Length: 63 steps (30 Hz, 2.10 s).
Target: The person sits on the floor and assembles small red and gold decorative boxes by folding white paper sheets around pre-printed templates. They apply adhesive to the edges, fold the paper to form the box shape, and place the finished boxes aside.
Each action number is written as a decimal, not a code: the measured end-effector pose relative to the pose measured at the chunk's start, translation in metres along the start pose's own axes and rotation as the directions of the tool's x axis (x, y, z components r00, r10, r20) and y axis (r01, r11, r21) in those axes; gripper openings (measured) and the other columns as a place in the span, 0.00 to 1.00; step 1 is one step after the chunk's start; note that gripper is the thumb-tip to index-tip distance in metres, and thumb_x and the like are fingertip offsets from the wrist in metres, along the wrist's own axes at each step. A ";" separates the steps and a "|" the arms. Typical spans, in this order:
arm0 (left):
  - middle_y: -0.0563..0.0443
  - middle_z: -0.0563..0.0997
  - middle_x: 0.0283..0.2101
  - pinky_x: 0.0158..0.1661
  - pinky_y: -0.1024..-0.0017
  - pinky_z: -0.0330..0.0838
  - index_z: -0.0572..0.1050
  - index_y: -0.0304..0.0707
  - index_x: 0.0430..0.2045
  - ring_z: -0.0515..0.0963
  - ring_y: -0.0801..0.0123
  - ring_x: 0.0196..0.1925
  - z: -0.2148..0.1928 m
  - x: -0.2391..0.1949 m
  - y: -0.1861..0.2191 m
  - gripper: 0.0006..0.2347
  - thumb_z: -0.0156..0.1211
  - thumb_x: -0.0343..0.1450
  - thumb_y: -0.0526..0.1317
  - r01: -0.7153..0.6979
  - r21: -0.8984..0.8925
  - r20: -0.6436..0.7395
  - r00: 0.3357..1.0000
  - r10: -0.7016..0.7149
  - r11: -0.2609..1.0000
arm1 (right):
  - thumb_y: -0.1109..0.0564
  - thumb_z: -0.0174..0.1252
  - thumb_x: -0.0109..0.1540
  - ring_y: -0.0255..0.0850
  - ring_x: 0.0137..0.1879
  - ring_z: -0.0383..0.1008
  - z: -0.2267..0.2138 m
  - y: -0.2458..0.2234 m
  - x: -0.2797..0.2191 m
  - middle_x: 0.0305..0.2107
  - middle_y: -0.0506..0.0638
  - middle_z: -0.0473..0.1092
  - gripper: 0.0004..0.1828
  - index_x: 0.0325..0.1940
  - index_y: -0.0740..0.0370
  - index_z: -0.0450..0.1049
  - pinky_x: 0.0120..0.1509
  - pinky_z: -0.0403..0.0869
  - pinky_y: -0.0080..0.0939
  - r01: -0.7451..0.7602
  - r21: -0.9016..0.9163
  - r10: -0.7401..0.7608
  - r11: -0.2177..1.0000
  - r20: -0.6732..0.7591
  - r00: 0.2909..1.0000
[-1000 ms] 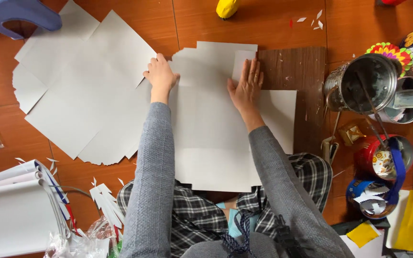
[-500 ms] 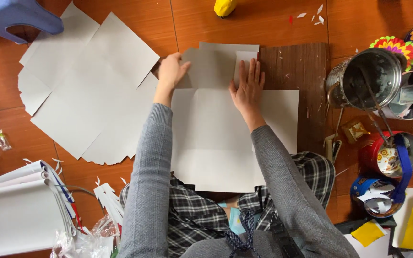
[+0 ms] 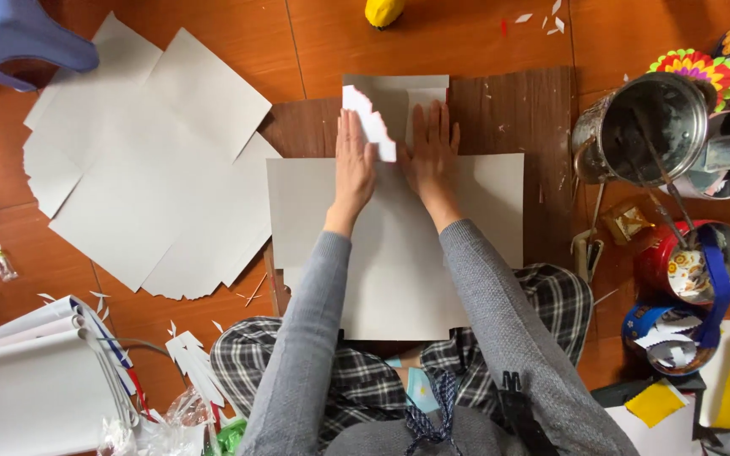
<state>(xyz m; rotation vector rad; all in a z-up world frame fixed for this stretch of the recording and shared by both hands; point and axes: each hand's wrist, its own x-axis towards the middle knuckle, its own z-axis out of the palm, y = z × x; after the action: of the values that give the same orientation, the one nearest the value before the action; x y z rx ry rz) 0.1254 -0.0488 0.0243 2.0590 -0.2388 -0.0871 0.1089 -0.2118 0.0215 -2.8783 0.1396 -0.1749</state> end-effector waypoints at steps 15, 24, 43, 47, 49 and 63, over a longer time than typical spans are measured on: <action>0.31 0.49 0.71 0.67 0.43 0.43 0.45 0.40 0.70 0.46 0.44 0.74 0.002 0.014 0.017 0.48 0.52 0.62 0.72 -0.059 0.655 0.207 0.973 -0.105 0.753 | 0.44 0.69 0.53 0.60 0.75 0.44 0.016 0.016 0.005 0.69 0.66 0.45 0.56 0.76 0.57 0.44 0.73 0.51 0.65 -0.042 0.205 0.040 0.978 0.013 0.999; 0.47 0.62 0.68 0.59 0.60 0.67 0.48 0.44 0.67 0.67 0.53 0.66 -0.055 0.017 -0.024 0.34 0.62 0.67 0.35 0.132 0.281 -0.244 0.968 -0.062 0.950 | 0.72 0.54 0.56 0.63 0.73 0.51 -0.044 0.095 0.004 0.69 0.64 0.43 0.44 0.74 0.59 0.47 0.74 0.55 0.59 -0.065 0.274 0.072 0.960 -0.017 0.997; 0.48 0.61 0.68 0.67 0.39 0.45 0.59 0.38 0.65 0.56 0.49 0.72 -0.081 0.029 -0.008 0.32 0.72 0.67 0.34 -0.112 0.631 -0.202 0.932 0.302 0.767 | 0.69 0.64 0.54 0.48 0.41 0.65 -0.001 0.006 0.137 0.29 0.50 0.64 0.05 0.33 0.66 0.76 0.35 0.69 0.50 0.345 0.293 -0.363 0.891 0.006 0.932; 0.46 0.56 0.71 0.72 0.51 0.39 0.54 0.38 0.67 0.48 0.52 0.74 -0.035 0.098 -0.019 0.31 0.42 0.67 0.16 -0.296 0.609 0.090 0.948 0.307 0.736 | 0.71 0.63 0.53 0.48 0.39 0.64 0.003 0.008 0.133 0.30 0.49 0.64 0.08 0.30 0.65 0.73 0.36 0.65 0.49 0.363 0.341 -0.376 0.867 -0.031 0.926; 0.42 0.63 0.66 0.66 0.51 0.44 0.66 0.34 0.58 0.52 0.54 0.71 -0.015 0.125 -0.034 0.18 0.48 0.71 0.29 -0.406 0.753 0.285 0.910 0.300 0.517 | 0.71 0.58 0.51 0.49 0.37 0.64 0.016 0.013 0.133 0.28 0.51 0.63 0.08 0.26 0.63 0.68 0.37 0.63 0.48 0.461 0.349 -0.433 0.816 -0.159 0.887; 0.49 0.69 0.32 0.33 0.68 0.70 0.71 0.33 0.31 0.69 0.61 0.35 -0.019 0.097 -0.045 0.09 0.55 0.62 0.24 -0.504 0.733 0.136 0.767 0.627 0.457 | 0.75 0.55 0.59 0.47 0.39 0.62 -0.005 0.049 0.091 0.31 0.52 0.65 0.10 0.41 0.70 0.76 0.41 0.68 0.43 0.602 0.088 -0.556 0.794 -0.294 0.777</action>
<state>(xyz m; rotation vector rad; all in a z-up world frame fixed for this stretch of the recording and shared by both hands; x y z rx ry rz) 0.2292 -0.0314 -0.0016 2.6464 -1.0112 0.7174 0.1939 -0.2705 0.0234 -2.6074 -0.7032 -0.6379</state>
